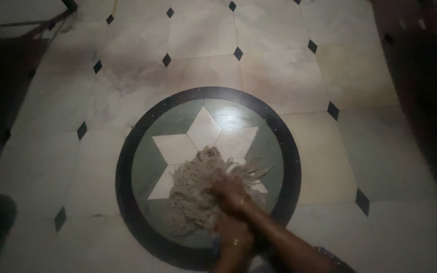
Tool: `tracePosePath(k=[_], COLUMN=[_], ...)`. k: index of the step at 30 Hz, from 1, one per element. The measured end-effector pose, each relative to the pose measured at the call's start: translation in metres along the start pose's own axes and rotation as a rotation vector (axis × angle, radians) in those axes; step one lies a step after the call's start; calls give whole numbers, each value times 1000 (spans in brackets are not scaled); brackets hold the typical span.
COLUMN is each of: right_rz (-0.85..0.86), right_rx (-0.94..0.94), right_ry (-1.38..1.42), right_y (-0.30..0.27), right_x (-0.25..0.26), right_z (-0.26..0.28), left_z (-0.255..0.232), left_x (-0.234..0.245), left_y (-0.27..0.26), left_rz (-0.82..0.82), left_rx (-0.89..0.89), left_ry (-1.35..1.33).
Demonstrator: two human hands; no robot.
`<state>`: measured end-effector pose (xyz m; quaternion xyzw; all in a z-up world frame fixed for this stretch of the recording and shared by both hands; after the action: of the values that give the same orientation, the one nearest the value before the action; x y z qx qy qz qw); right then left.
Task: The person cleans a mop head by hand, rinsing it in a bucket of water and wringing it out on the floor.
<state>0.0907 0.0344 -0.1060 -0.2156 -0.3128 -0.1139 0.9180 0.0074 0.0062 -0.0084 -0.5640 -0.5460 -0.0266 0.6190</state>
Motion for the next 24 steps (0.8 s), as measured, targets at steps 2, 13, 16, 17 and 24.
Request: tracePosePath(k=[2, 13, 16, 17, 24], right_rz=[-82, -622, -797, -780, -155], right_rx=[-29, -463, -180, -117, 74], right_ry=[-72, -223, -330, -339, -105], right_y=[17, 36, 53, 56, 57], right_x=[12, 91, 76, 70, 43], right_z=[-27, -172, -206, -212, -129], left_z=[3, -33, -32, -32, -29], left_x=[-2, 28, 30, 30, -9], left_y=[13, 169, 160, 151, 81], left_rz=[-97, -98, -116, -126, -143], left_rx=[-89, -590, -549, -500, -98], left_ry=[59, 585, 403, 365, -33])
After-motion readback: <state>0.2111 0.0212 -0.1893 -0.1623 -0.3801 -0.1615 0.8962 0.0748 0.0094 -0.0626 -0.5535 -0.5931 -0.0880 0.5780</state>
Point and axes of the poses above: each hand's wrist, its own y-axis towards the middle knuckle, its own x-axis out of the back of the hand, z = x × y, the point moved 1 cm from there along y, towards the middle knuckle, and after that the axes turned 1 degree about z, right-handed, at the moved point
